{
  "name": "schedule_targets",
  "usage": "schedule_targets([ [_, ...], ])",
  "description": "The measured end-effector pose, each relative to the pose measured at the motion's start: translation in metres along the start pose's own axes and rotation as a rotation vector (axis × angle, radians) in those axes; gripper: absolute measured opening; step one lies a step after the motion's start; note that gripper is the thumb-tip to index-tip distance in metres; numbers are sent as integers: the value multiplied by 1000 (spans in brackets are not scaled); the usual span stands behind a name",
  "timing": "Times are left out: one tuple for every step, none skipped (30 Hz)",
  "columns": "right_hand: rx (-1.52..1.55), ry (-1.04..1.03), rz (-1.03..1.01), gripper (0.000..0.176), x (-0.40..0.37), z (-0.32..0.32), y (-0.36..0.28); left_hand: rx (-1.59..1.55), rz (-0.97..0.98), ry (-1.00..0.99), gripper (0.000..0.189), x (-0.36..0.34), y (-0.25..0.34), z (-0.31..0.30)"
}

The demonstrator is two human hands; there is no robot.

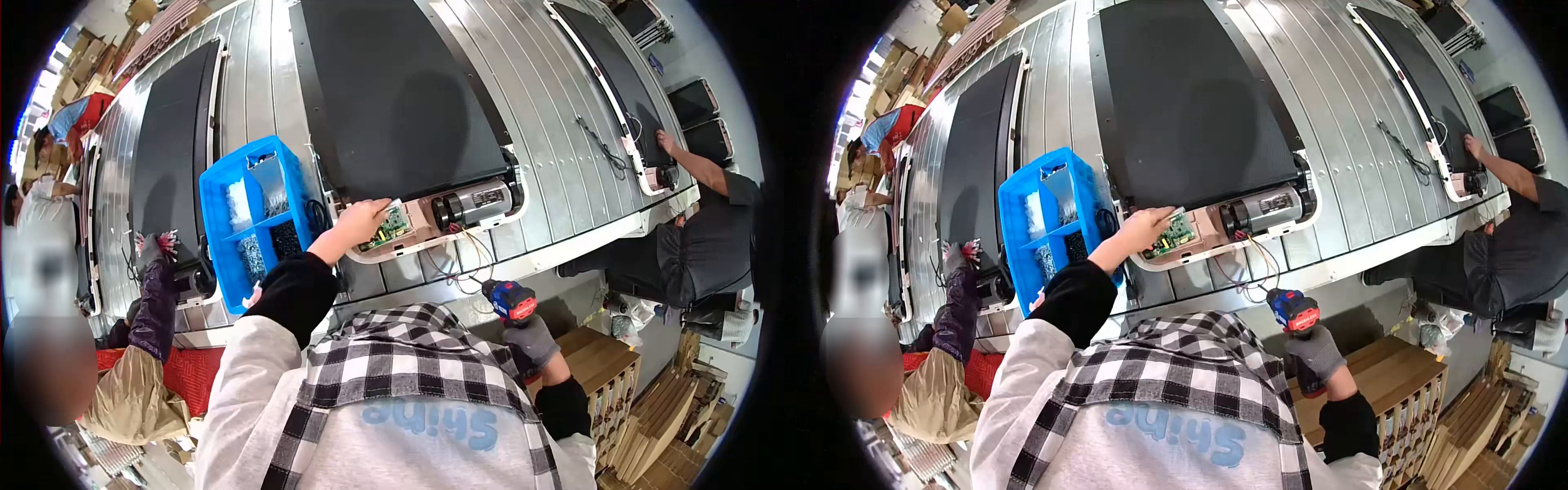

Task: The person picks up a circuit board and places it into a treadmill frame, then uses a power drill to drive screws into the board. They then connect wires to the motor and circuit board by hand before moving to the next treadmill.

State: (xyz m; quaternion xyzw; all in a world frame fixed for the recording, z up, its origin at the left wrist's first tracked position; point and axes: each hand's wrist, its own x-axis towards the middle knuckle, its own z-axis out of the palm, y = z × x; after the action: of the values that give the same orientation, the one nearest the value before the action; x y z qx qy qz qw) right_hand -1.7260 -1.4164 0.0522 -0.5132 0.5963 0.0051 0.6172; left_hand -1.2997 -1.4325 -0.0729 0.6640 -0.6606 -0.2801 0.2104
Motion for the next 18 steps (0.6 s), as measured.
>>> schedule_targets([
  [35, -16, 14, 19, -2, -8, 7, 75, -72, -49, 30, 4, 12, 6],
  [69, -36, 27, 19, -2, -15, 13, 149, -65, -75, 30, 7, 15, 13],
  [113, -80, -3, 31, -2, -20, 14, 223, -59, -101, 29, 8, 15, 21],
  [157, -124, -34, 44, -2, -24, 14, 206, -36, -37, 29, 10, 14, 28],
  [192, -175, -53, 52, 0, -27, 16, 215, -88, -81, 29, 11, 11, 33],
  [227, -226, -71, 60, 2, -29, 17, 223, -140, -124, 30, 12, 14, 31],
  [263, -279, -86, 68, 4, -31, 15, 217, -95, -69, 28, 10, 8, 35],
  [252, -299, -85, 68, 3, -33, 12, 181, -123, -66, 26, 7, 5, 34],
  [235, -318, -95, 65, 2, -32, 3, 145, -148, -58, 24, 6, 6, 28],
  [197, -310, -109, 63, 0, -28, -7, 191, -188, -57, 21, 7, 8, 25],
  [146, -289, -122, 60, -2, -21, -19, 243, -127, 5, 19, 6, 5, 28],
  [98, -274, -139, 57, -5, -13, -31, 278, -94, -7, 18, 7, 5, 29],
  [46, -263, -163, 54, -8, -4, -44, 220, -33, 27, 18, 5, -2, 39],
  [-5, -256, -190, 51, -10, 7, -57, 231, -104, 10, 21, 6, 4, 41],
  [-53, -250, -218, 49, -13, 17, -70, 130, -101, 63, 28, 0, 15, 33],
  [-96, -246, -253, 46, -18, 28, -81, 59, -6, 244, 29, -8, 9, 43],
  [-134, -241, -293, 43, -24, 39, -91, -3, 32, 259, 32, -17, 11, 38],
  [-154, -239, -329, 40, -28, 51, -101, -18, 53, 280, 32, -33, 21, 16],
])
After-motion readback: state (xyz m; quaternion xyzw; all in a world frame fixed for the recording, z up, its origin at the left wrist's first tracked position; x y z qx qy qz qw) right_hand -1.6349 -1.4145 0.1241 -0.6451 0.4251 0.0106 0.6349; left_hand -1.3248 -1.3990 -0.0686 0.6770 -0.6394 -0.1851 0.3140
